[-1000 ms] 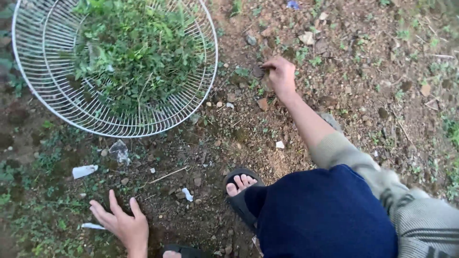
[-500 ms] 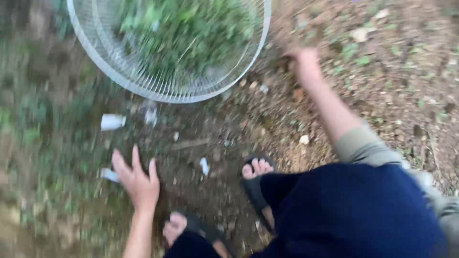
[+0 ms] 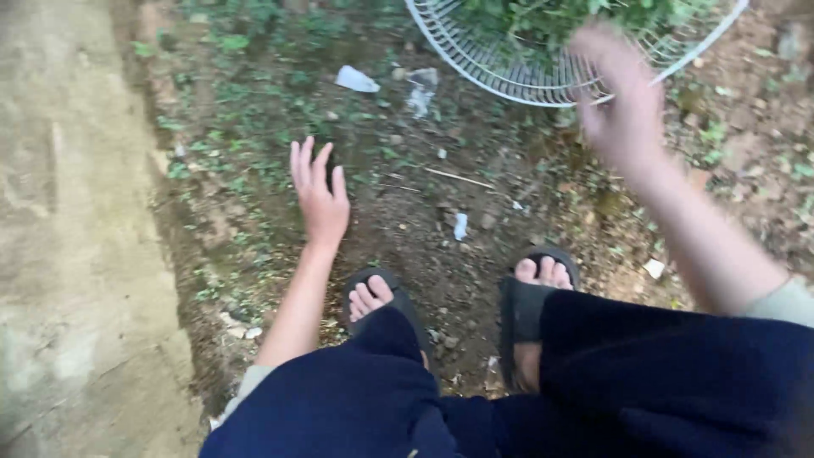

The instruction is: Gathering small plants from the ground and placing them into a wire fan cover used as a basket.

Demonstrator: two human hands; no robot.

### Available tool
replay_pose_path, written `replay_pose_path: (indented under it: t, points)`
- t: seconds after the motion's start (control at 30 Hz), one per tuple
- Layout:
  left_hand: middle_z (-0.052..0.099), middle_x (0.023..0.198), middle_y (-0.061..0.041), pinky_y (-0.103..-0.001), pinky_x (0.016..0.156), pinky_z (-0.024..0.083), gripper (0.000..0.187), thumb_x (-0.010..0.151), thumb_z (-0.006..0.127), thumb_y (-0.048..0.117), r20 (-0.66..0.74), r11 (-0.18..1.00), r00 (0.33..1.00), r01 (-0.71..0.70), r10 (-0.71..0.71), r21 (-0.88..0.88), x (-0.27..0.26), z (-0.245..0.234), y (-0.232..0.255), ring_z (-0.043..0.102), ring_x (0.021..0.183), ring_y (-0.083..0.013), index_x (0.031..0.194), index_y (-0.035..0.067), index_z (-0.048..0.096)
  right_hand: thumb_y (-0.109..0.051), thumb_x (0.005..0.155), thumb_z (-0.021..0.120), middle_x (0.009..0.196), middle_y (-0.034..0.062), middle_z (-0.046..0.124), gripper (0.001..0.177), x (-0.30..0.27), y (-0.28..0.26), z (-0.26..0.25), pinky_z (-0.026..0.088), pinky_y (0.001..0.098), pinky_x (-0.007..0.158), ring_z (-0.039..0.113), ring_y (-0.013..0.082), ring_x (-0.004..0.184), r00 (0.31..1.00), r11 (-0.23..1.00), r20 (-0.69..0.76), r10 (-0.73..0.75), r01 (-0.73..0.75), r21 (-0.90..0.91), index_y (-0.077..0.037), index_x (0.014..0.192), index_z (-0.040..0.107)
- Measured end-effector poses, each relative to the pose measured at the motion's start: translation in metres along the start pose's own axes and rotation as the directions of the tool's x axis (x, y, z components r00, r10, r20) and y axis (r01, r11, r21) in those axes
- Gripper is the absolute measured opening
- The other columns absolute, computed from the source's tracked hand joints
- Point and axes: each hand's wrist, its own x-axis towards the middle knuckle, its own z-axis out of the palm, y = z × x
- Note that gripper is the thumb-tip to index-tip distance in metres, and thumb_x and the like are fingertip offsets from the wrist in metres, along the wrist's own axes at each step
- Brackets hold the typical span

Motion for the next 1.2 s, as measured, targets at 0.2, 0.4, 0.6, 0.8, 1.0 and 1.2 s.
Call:
replay_pose_path:
  t: [0.2, 0.4, 0.6, 0.8, 1.0, 1.2]
  points:
    - [0.050, 0.158, -0.017, -0.048, 0.127, 0.032, 0.038, 0.107, 0.057, 0.014, 0.061, 0.996, 0.997, -0.050, 0.054, -0.075, -0.010, -0.005, 0.014, 0.037, 0.154, -0.0371, 0.145, 0.005, 0.058, 0.003, 0.091, 0.066, 0.147, 0.0206, 0.057, 0.050, -0.042, -0.043, 0.071, 0.040, 0.0468, 0.117, 0.051, 0.0371, 0.138, 0.910, 0.987, 0.398, 0.113, -0.149, 0.061, -0.003, 0.140, 0.061]
    - [0.057, 0.146, -0.014, -0.046, 0.121, 0.038, 0.040, 0.103, 0.066, 0.017, 0.124, 0.976, 0.970, -0.200, 0.210, -0.090, -0.003, 0.028, 0.035, 0.048, 0.142, -0.0336, 0.141, 0.006, 0.059, -0.005, 0.086, 0.069, 0.138, 0.0141, 0.063, 0.046, -0.068, -0.018, 0.097, 0.043, 0.0450, 0.116, 0.055, 0.0313, 0.133, 0.874, 0.991, 0.485, -0.018, 0.078, -0.104, -0.011, 0.131, 0.067]
    - [0.063, 0.120, -0.008, -0.044, 0.097, 0.044, 0.041, 0.094, 0.077, 0.025, 0.171, 0.955, 0.941, -0.297, 0.293, 0.001, 0.030, 0.017, 0.057, 0.056, 0.117, -0.0291, 0.131, 0.009, 0.068, -0.002, 0.086, 0.066, 0.122, 0.0132, 0.067, 0.037, -0.063, -0.020, 0.091, 0.053, 0.0427, 0.106, 0.062, 0.0304, 0.119, 0.837, 0.996, 0.545, -0.040, 0.074, -0.041, -0.002, 0.123, 0.069]
    - [0.066, 0.107, -0.003, -0.045, 0.094, 0.043, 0.028, 0.087, 0.081, 0.027, 0.160, 0.931, 0.917, -0.361, 0.365, -0.055, 0.032, 0.009, 0.064, 0.056, 0.112, -0.0278, 0.113, 0.017, 0.078, 0.017, 0.089, 0.059, 0.111, 0.0100, 0.076, 0.043, -0.019, 0.007, 0.040, 0.057, 0.0413, 0.085, 0.073, 0.0263, 0.099, 0.982, 0.972, 0.001, 0.189, -0.187, -0.145, -0.011, 0.117, 0.075]
    - [0.067, 0.111, -0.004, -0.043, 0.092, 0.050, 0.023, 0.085, 0.076, 0.013, 0.126, 0.911, 0.904, -0.398, 0.410, -0.106, 0.022, 0.029, 0.066, 0.061, 0.116, -0.0271, 0.107, 0.009, 0.075, -0.008, 0.112, 0.068, 0.153, 0.0158, 0.063, 0.036, 0.019, 0.011, 0.011, 0.034, 0.0512, 0.133, 0.056, 0.0343, 0.150, 0.970, 0.981, 0.148, 0.193, -0.195, -0.004, -0.011, 0.147, 0.062]
    - [0.063, 0.098, -0.012, -0.040, 0.087, 0.057, 0.019, 0.082, 0.065, -0.008, 0.251, 0.931, 0.897, -0.341, 0.365, -0.133, 0.024, 0.049, 0.053, 0.064, 0.104, -0.0306, 0.097, 0.003, 0.064, -0.017, 0.103, 0.068, 0.159, 0.0172, 0.051, 0.040, -0.038, -0.030, 0.056, 0.023, 0.0565, 0.130, 0.033, 0.0414, 0.158, 0.944, 0.976, 0.250, 0.217, -0.202, -0.083, -0.013, 0.143, 0.063]
